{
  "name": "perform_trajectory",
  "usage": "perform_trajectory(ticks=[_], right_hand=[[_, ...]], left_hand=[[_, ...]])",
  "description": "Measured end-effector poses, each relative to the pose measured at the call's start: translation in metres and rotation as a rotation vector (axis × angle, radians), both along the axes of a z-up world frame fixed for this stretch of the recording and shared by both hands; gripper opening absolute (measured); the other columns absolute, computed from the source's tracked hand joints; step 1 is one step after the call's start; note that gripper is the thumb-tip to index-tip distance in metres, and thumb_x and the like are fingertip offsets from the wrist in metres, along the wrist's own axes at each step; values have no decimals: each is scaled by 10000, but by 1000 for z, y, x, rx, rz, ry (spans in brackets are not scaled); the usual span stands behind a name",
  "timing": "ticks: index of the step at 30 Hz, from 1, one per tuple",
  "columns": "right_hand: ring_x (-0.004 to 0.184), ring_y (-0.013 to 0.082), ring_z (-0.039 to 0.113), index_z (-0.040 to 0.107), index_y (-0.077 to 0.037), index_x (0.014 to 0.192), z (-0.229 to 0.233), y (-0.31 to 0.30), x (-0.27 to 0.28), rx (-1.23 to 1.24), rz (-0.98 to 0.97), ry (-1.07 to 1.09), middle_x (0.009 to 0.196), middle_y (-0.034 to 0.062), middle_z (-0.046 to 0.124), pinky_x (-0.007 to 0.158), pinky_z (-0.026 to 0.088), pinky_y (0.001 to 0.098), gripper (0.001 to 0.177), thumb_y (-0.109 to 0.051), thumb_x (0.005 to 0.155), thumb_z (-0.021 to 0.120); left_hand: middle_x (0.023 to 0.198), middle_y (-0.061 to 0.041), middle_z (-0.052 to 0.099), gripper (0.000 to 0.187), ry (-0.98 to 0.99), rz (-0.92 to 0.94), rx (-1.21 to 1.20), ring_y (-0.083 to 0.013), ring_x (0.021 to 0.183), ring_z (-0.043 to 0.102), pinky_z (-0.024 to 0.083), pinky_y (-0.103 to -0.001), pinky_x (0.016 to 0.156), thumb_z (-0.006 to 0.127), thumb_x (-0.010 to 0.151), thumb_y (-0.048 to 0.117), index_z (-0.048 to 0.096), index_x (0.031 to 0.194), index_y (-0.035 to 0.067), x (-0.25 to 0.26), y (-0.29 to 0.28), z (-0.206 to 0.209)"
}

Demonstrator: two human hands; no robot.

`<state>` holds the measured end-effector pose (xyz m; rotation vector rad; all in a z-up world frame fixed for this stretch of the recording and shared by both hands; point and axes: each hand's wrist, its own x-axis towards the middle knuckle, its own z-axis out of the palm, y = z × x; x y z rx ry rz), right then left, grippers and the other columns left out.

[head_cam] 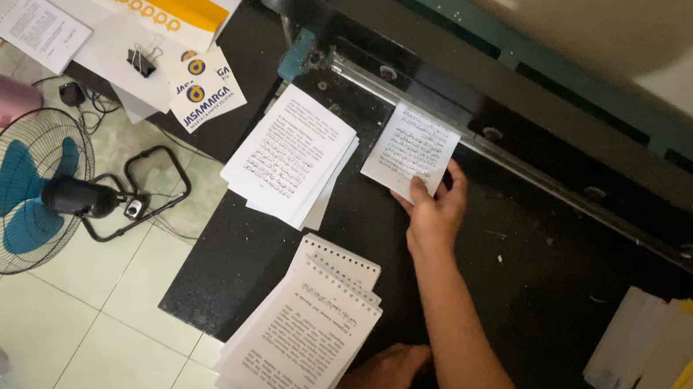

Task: The person repeatedly picks up sheets of paper from a stack, places them into a manual paper cutter, and presses the lever to trim the edges. The person then removes the cut paper and places it onto a separate pile on the table.

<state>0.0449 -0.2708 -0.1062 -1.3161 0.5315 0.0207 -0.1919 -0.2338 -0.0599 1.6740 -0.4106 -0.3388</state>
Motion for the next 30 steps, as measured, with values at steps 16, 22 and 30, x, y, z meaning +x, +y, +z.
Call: perform_trajectory(ticks=[16,22,30], right_hand=[[1112,323,689,365,-126,1481,7,-1,-2,8,30,-8,1293,171,678,799,666,524,645,35,901,598],[1092,322,709,438,-204,1424,11,-16,-26,49,13,30,1261,175,682,759,666,473,620,63,891,610],[1045,287,708,332,-115,1541,108,-102,-142,-90,228,-285,1298,239,683,667,612,396,771,-173,857,684]], left_hand=[[1146,-302,615,606,55,11,29,-483,1029,596,441,-522,820,571,915,443,481,1290,-26,-5,-1,4],[1210,-250,597,541,4,15,69,-422,1106,579,434,-496,922,583,907,353,489,1303,-3,-11,-4,3],[797,-28,530,592,-102,185,-125,-199,700,497,379,-377,652,302,1054,642,536,972,104,-20,-14,3]])
